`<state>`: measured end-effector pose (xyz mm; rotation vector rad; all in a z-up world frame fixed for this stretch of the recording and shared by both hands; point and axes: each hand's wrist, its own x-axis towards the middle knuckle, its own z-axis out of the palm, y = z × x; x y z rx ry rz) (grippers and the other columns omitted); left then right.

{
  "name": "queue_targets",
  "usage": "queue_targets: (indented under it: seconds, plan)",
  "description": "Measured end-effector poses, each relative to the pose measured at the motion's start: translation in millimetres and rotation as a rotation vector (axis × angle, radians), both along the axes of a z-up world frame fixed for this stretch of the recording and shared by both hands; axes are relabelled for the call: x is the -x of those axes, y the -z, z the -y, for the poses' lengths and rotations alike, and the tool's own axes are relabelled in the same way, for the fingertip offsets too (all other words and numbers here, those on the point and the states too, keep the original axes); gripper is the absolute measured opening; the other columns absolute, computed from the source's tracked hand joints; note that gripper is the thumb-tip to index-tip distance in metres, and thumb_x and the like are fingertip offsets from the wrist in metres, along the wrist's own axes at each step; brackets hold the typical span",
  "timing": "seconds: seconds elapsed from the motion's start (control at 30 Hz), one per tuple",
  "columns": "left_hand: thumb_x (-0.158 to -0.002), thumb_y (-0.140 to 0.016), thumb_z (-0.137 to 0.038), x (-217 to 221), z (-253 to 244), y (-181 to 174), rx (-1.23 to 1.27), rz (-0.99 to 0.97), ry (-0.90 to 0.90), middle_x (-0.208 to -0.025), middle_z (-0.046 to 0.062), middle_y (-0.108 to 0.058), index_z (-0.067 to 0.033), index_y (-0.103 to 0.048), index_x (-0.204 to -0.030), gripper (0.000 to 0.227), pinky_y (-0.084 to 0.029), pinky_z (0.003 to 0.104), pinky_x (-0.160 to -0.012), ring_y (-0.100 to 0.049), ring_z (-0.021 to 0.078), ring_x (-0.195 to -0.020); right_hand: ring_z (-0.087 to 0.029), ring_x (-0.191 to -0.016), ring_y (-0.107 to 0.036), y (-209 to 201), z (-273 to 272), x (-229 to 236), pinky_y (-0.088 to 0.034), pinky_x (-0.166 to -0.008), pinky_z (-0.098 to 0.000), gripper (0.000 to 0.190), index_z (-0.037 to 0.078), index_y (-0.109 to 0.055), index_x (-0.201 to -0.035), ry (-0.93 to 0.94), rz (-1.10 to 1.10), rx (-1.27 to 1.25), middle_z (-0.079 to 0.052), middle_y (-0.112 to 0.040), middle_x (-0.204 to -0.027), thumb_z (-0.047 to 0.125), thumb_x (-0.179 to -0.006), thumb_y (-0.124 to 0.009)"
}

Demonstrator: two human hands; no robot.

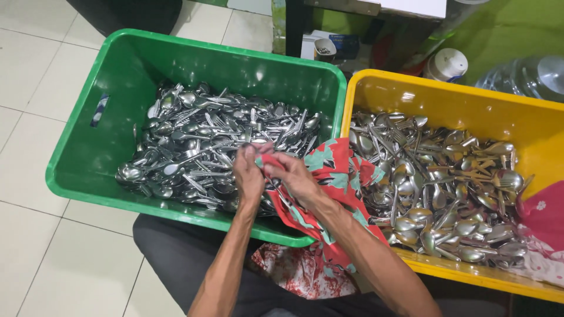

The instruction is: Polishing stainless steel spoons with a cloth and moving them from a green bin to a yellow bin.

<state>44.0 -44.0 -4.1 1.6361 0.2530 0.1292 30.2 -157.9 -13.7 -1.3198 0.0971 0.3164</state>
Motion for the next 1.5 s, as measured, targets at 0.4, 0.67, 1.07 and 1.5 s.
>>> queue_targets:
  seconds: [0.4, 0.67, 1.07, 1.5]
  plan:
    - [-0.111, -0.035, -0.024, -52.6, -61.7, 25.4, 0.274, -0.167, -0.284, -0.079, 0.002, -0.063, -0.0124, -0.048, -0.139, 0.034, -0.032, 0.016, -0.036, -0.043, 0.0053, -0.049, -0.021, -0.085, -0.057, -11.8, 3.5, 14.5, -0.048, -0.082, -0.0357, 0.012, -0.002, -0.062, -0.109, -0.406, 0.135, 0.034, -0.010, -0.063, -0.089, 0.002, -0.097, -0.063]
    - [-0.110, -0.041, -0.035, -13.4, -19.6, 16.6, 0.573, -0.183, -0.057, -0.095, 0.015, -0.070, -0.0041, -0.067, -0.107, 0.041, -0.060, 0.036, -0.086, -0.067, 0.0173, -0.083, -0.035, -0.095, -0.070, -0.7, -6.5, -5.4, -0.057, -0.080, -0.0430, 0.022, 0.005, -0.064, -0.110, 0.077, 0.669, 0.755, -0.013, -0.062, -0.103, 0.009, -0.089, -0.072]
    - [-0.105, -0.042, -0.035, -73.9, -58.2, 5.6, 0.332, 0.031, -0.147, -0.100, 0.018, -0.073, -0.0108, -0.056, -0.112, 0.029, -0.059, 0.054, -0.094, -0.077, 0.0304, -0.096, -0.046, -0.089, -0.070, 19.3, -6.5, 2.3, -0.053, -0.077, -0.0527, 0.032, 0.006, -0.060, -0.106, -0.065, 0.346, 0.639, -0.019, -0.067, -0.087, 0.019, -0.080, -0.073]
    - [-0.103, -0.044, -0.032, -7.3, 6.3, -109.0, -0.140, 0.214, 0.412, -0.135, 0.013, -0.063, -0.0045, -0.053, -0.136, 0.043, -0.052, 0.035, -0.100, -0.062, 0.0235, -0.122, -0.014, -0.094, -0.064, -8.0, 44.6, -13.6, -0.049, -0.086, -0.0254, 0.042, -0.002, -0.062, -0.127, -0.032, -0.110, -0.303, -0.009, -0.070, -0.106, 0.005, -0.086, -0.067]
